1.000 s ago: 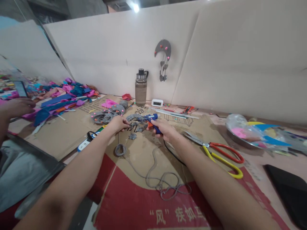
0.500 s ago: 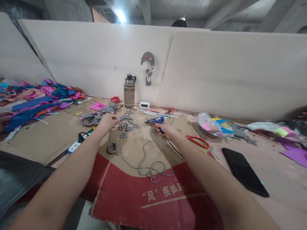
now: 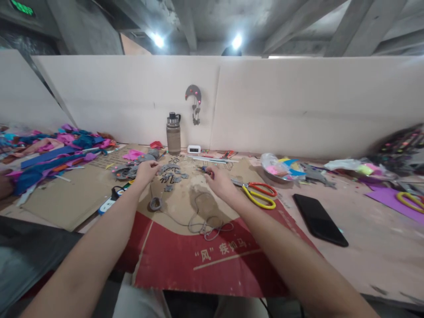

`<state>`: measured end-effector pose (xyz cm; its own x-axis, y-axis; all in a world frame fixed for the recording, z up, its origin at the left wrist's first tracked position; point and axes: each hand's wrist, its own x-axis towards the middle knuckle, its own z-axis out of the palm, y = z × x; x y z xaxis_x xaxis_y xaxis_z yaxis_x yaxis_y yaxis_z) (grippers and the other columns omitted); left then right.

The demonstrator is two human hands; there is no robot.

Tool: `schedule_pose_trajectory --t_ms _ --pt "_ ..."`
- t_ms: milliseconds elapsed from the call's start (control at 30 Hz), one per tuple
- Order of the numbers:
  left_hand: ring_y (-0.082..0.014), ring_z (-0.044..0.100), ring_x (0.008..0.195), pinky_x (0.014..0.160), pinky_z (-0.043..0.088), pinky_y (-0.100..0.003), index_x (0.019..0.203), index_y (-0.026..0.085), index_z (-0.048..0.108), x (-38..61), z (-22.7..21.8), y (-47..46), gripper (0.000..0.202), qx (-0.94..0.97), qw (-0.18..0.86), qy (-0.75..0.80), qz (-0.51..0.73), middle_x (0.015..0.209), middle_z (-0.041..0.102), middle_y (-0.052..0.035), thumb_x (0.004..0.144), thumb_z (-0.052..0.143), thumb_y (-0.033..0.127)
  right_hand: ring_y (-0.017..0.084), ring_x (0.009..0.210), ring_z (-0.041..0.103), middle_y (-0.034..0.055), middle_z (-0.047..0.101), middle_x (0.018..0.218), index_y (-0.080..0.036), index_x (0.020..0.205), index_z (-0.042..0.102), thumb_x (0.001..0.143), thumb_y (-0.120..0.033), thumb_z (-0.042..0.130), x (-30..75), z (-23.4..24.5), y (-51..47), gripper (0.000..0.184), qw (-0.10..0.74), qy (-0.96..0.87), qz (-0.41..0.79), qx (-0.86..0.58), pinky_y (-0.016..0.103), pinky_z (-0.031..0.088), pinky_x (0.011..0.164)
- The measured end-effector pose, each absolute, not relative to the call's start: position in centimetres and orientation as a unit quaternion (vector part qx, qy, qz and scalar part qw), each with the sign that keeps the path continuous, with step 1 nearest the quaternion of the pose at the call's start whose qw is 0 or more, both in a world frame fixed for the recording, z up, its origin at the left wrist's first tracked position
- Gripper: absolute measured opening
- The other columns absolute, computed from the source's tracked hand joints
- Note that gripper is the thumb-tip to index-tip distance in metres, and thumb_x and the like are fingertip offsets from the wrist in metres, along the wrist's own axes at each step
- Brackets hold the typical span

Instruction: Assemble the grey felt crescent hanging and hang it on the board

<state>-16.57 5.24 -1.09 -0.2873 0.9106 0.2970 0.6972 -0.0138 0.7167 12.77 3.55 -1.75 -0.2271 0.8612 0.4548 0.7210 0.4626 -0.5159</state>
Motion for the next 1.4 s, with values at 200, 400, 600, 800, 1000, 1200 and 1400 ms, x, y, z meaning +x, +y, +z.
schedule_pose_trajectory --t_ms 200,400,600,800,1000,1200,1400 --pt "-0.0138 0.058 0.059 0.056 0.042 -0.023 0.085 0.014 0.071 -16.6 -0.7 5.4 0.021 0.606 0.074 0.657 0.443 0.071 0.07 -0.0045 0.075 0.058 0.026 0.019 0.084 0.055 0.0088 0.062 0.09 -0.015 0.093 0.06 0.085 -0.017 0.044 13.1 -4.8 2.5 0.018 0.442 -0.789 0.095 -0.416 0.033 0.044 0.079" --pt "-0.0113 0.049 0.047 0.045 0.035 -0.022 0.081 0.015 0.07 -15.3 1.6 4.8 0.031 0.565 0.093 0.611 0.547 0.06 0.063 -0.0018 0.075 0.059 0.043 0.017 0.083 0.055 0.006 0.062 0.085 -0.018 0.087 0.059 0.092 -0.02 0.037 14.1 -4.1 3.7 0.023 0.478 -0.781 0.085 -0.393 0.03 0.042 0.08" --pt "-0.0078 0.043 0.042 0.04 0.031 -0.019 0.074 0.014 0.066 -13.9 4.5 3.3 0.027 0.537 0.165 0.556 0.612 0.057 0.058 -0.0001 0.078 0.055 0.039 0.017 0.079 0.055 0.0059 0.063 0.083 -0.018 0.085 0.06 0.092 -0.022 0.037 15.0 -3.1 3.1 0.024 0.476 -0.765 0.09 -0.425 0.028 0.041 0.074" --pt "-0.0059 0.043 0.043 0.039 0.029 -0.017 0.067 0.013 0.063 -13.2 5.2 2.6 0.017 0.479 0.204 0.561 0.643 0.059 0.059 -0.0004 0.075 0.058 0.027 0.018 0.079 0.057 0.007 0.065 0.081 -0.017 0.085 0.062 0.09 -0.022 0.039 15.2 -3.4 3.0 0.025 0.454 -0.78 0.092 -0.422 0.028 0.041 0.074" --pt "-0.0044 0.041 0.043 0.039 0.027 -0.016 0.062 0.014 0.059 -11.9 5.6 3.8 0.014 0.466 0.243 0.541 0.657 0.055 0.055 0.0016 0.074 0.061 0.022 0.02 0.083 0.059 0.0085 0.067 0.086 -0.016 0.086 0.064 0.09 -0.021 0.037 14.9 -4.0 3.2 0.027 0.433 -0.805 0.077 -0.399 0.031 0.043 0.079" --pt "-0.0051 0.046 0.048 0.043 0.03 -0.017 0.072 0.014 0.063 -7.1 5.3 5.3 0.014 0.489 0.294 0.466 0.677 0.063 0.059 0.0005 0.073 0.063 0.028 0.019 0.083 0.059 0.009 0.067 0.089 -0.016 0.091 0.063 0.089 -0.019 0.04 14.5 -4.1 2.5 0.024 0.413 -0.811 0.101 -0.402 0.032 0.043 0.079" --pt "-0.0107 0.053 0.057 0.054 0.038 -0.022 0.077 0.017 0.066 -2.2 2.4 4.1 0.026 0.608 0.162 0.479 0.613 0.065 0.063 0.0002 0.081 0.054 0.039 0.018 0.084 0.058 0.0089 0.066 0.094 -0.016 0.1 0.061 0.086 -0.014 0.043 13.7 -2.5 1.3 0.023 0.436 -0.801 0.129 -0.389 0.032 0.044 0.08"
